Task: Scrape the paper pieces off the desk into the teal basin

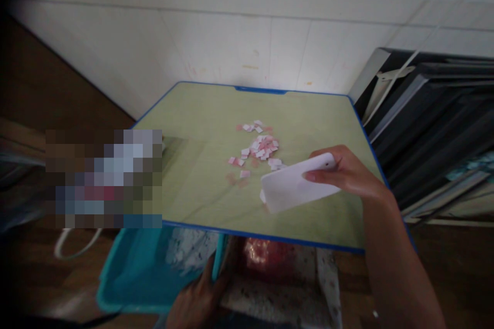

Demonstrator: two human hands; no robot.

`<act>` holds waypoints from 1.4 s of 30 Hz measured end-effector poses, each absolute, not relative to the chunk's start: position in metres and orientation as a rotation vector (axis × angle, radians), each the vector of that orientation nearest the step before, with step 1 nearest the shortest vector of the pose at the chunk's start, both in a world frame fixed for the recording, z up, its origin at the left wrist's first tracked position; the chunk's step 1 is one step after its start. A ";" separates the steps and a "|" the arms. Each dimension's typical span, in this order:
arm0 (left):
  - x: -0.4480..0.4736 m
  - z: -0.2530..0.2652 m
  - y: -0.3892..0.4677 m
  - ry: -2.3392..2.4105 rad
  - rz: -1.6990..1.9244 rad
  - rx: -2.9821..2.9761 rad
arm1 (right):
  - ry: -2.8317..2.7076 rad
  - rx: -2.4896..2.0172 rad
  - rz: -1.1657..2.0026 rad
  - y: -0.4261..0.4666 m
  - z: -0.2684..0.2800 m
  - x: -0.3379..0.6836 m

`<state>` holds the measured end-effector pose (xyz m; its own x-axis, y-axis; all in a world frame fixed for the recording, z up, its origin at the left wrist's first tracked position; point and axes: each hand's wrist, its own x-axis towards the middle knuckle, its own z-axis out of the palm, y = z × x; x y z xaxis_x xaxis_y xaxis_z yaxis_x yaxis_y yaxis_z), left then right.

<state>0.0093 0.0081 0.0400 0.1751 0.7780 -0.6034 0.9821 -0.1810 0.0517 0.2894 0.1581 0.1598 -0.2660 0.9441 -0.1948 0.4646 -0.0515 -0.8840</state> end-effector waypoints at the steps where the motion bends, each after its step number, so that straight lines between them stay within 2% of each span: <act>1: 0.010 0.039 0.008 1.660 -0.651 2.021 | -1.733 -1.488 1.270 0.158 0.160 0.290; 6: 0.010 0.035 0.007 1.671 -0.656 2.024 | -1.675 -1.516 1.155 0.159 0.157 0.290; 12: 0.009 0.036 0.006 1.681 -0.609 2.031 | -1.897 -1.488 1.277 0.159 0.160 0.287; 17: 0.010 0.041 0.007 1.673 -0.586 2.042 | -1.822 -1.498 1.206 0.161 0.159 0.285; 24: 0.010 0.036 0.006 1.674 -0.617 2.032 | -2.001 -1.378 1.348 0.162 0.155 0.278; 35: 0.007 0.032 0.005 1.664 -0.577 2.034 | -1.953 -1.406 1.308 0.164 0.153 0.279; 42: 0.011 0.034 0.004 1.673 -0.611 2.051 | -1.655 -1.455 0.977 0.164 0.152 0.296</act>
<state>0.0107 0.0041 0.0338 0.1787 0.7957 -0.5787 0.9814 -0.1864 0.0467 0.2956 0.1641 0.1518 -0.1087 0.9936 0.0316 0.4528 0.0778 -0.8882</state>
